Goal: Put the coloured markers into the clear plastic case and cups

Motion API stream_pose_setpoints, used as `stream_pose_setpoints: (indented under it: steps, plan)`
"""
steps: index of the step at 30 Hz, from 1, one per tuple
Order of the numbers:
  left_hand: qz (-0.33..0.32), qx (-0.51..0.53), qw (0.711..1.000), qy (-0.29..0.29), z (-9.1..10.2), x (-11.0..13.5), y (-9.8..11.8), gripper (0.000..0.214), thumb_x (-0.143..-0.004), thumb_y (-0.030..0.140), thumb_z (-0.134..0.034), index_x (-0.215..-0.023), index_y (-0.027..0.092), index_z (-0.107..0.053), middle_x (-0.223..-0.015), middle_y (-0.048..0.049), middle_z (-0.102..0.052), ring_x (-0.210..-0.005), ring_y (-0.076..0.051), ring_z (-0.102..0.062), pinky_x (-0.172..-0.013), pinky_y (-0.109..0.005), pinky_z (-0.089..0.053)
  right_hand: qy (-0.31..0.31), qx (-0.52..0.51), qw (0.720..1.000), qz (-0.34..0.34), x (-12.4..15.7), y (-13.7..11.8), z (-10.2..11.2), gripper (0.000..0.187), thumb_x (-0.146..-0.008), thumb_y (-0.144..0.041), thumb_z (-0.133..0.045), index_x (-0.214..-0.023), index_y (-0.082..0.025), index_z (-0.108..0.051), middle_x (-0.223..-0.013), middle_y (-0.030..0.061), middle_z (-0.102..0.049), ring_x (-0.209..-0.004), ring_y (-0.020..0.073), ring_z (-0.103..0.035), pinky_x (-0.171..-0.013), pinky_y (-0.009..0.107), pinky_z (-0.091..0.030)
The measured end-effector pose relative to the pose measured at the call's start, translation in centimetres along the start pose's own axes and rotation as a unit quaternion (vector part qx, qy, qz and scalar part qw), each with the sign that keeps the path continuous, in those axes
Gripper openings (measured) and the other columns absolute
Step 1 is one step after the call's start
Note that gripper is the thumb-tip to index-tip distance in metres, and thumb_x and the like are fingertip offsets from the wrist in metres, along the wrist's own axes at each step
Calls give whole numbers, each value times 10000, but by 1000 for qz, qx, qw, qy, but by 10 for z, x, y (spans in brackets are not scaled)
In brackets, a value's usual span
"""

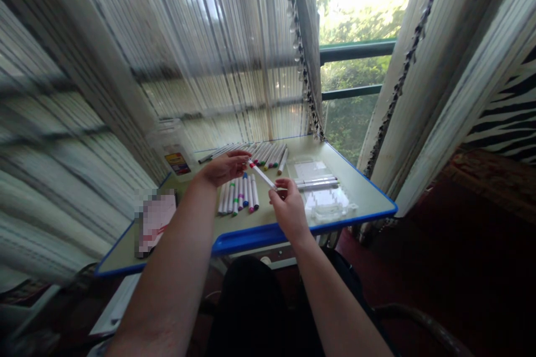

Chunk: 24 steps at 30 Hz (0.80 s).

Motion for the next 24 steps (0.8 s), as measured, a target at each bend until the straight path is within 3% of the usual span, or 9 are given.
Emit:
stream_pose_setpoints:
  steps: [5, 24]
  plan:
    - [4, 9, 1000, -5, 1, 0, 1, 253, -689, 92, -705, -933, 155, -683, -691, -7, -666, -524, -62, -575, -471, -173, -399, -6, 6, 1000, 2, -1, 3, -1, 251, -726, -294, -611, -941, -202, -519, -883, 8, -591, -617, 117, -582, -596, 284, -471]
    - [-10, 8, 1000, 6, 1, -1, 1, 215, -666, 74, -638, -869, 143, -650, -690, 8, -650, -525, -68, -570, -470, -181, -390, -22, 50, 998, -3, 0, -2, 1, 230, -743, -292, -580, -945, -188, -539, -749, -8, -594, -615, 140, -587, -601, 287, -451]
Point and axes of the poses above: each hand's wrist, its own x-axis away from the middle knuckle, its own z-axis out of the back of the hand, y = z × x, the point moved 2 cm from there along -x, towards the middle knuckle
